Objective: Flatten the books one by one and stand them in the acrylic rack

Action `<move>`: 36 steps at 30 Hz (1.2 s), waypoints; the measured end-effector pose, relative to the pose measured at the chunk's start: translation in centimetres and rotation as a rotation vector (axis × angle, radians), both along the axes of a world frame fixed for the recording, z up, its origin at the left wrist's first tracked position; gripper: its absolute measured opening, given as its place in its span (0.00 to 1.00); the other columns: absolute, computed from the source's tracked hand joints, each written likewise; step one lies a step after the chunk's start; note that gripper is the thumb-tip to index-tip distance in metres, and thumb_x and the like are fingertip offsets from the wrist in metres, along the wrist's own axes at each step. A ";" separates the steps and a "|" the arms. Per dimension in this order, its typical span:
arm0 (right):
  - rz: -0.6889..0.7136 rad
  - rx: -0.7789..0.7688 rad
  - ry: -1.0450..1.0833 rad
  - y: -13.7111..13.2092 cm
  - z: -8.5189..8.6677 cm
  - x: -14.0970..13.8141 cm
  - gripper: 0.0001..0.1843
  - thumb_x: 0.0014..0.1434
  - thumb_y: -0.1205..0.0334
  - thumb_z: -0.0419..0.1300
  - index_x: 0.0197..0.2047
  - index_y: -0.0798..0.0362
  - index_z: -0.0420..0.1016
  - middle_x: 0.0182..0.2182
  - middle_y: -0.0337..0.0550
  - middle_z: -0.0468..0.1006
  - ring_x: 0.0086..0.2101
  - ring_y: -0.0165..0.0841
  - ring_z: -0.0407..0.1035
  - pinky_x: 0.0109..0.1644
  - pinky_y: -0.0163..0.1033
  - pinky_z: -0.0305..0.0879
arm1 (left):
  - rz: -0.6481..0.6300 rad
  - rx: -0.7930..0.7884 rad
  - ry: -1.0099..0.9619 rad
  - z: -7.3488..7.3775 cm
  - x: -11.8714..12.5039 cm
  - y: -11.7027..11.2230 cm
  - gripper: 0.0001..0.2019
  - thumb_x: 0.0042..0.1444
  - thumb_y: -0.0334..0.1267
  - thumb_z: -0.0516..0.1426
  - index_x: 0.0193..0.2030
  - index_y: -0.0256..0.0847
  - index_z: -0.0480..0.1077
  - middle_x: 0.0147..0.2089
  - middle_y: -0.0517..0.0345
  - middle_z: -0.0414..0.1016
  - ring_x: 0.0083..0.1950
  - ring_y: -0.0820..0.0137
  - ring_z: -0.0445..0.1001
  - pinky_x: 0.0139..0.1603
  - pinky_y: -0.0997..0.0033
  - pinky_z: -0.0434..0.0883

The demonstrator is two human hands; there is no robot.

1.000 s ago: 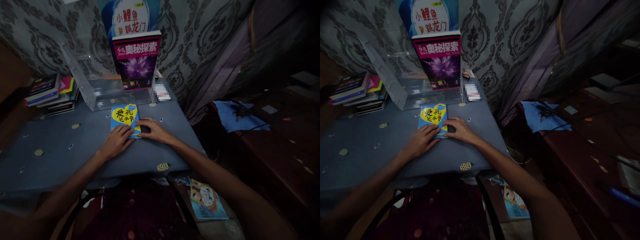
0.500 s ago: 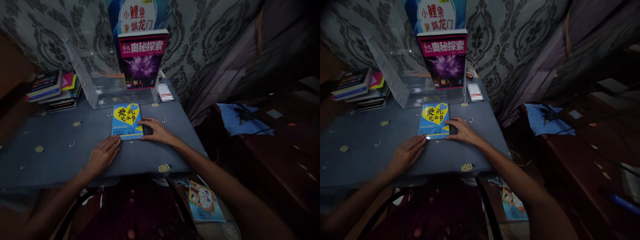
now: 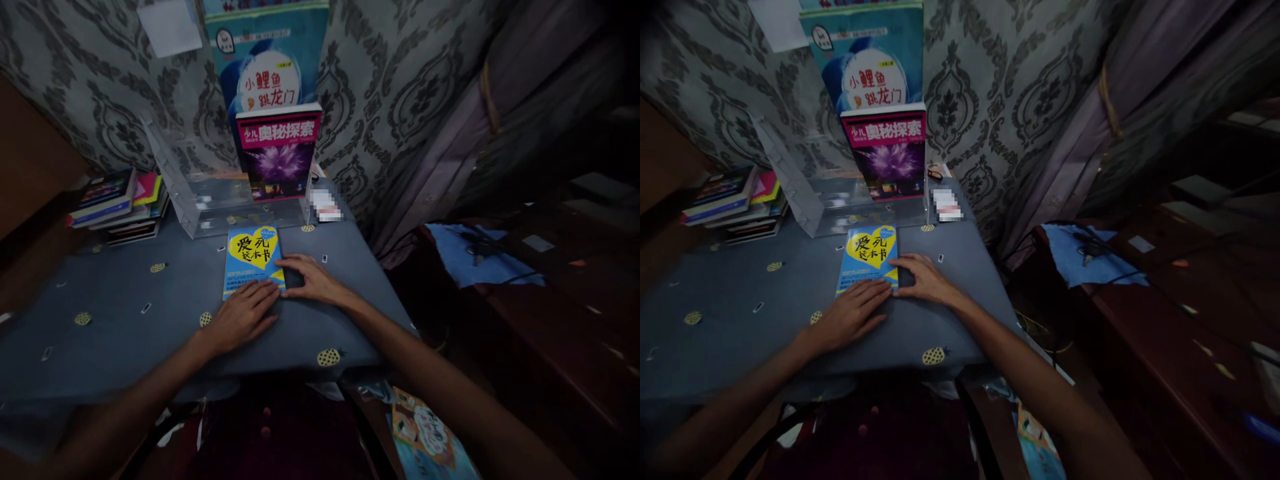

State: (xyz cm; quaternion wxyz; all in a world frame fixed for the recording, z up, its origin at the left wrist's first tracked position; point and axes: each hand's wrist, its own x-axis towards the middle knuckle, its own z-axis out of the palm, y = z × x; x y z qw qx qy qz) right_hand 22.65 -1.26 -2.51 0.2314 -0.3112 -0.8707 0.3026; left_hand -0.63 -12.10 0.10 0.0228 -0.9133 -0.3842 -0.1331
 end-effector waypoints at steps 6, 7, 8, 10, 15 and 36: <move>0.065 -0.017 0.067 0.4 -0.2 0.4 0.43 0.56 0.49 0.72 0.70 0.44 0.63 0.64 0.52 0.71 0.64 0.46 0.64 0.68 0.59 0.60 | 0.031 -0.078 -0.104 0.4 0.6 4.7 0.19 0.73 0.39 0.47 0.63 0.38 0.70 0.62 0.46 0.75 0.63 0.62 0.73 0.66 0.53 0.70; 0.065 -0.021 0.082 0.4 -0.3 0.4 0.44 0.56 0.48 0.72 0.71 0.44 0.61 0.65 0.52 0.70 0.64 0.46 0.63 0.68 0.59 0.59 | 0.042 -0.078 -0.107 0.3 0.6 5.6 0.19 0.73 0.39 0.47 0.62 0.37 0.71 0.62 0.46 0.76 0.63 0.62 0.74 0.66 0.54 0.70; 0.059 -0.025 0.096 0.5 -0.4 0.4 0.46 0.56 0.48 0.72 0.72 0.44 0.58 0.66 0.52 0.68 0.65 0.46 0.62 0.69 0.59 0.59 | 0.056 -0.075 -0.101 0.2 0.6 6.5 0.19 0.72 0.39 0.47 0.61 0.36 0.71 0.61 0.45 0.76 0.63 0.61 0.74 0.66 0.55 0.70; 0.042 -0.033 0.113 0.5 -0.6 0.3 0.50 0.55 0.47 0.72 0.74 0.45 0.54 0.69 0.53 0.64 0.67 0.47 0.59 0.70 0.59 0.56 | 0.094 -0.061 -0.070 -0.1 0.6 8.3 0.19 0.71 0.39 0.48 0.61 0.35 0.71 0.62 0.44 0.75 0.63 0.60 0.73 0.66 0.56 0.69; 0.019 -0.036 0.067 0.5 -0.8 0.3 0.52 0.53 0.47 0.73 0.74 0.47 0.54 0.72 0.56 0.58 0.70 0.49 0.54 0.72 0.60 0.53 | 0.197 -0.045 0.012 -0.4 0.8 12.6 0.20 0.68 0.38 0.51 0.63 0.34 0.70 0.66 0.43 0.72 0.66 0.58 0.71 0.67 0.57 0.66; -0.283 0.099 -0.311 4.1 2.0 -7.1 0.35 0.70 0.49 0.53 0.72 0.61 0.59 0.71 0.59 0.59 0.67 0.48 0.56 0.69 0.54 0.52 | 0.548 -0.003 -0.252 -2.4 -4.3 12.8 0.18 0.67 0.36 0.50 0.60 0.35 0.72 0.62 0.42 0.74 0.63 0.56 0.71 0.67 0.53 0.65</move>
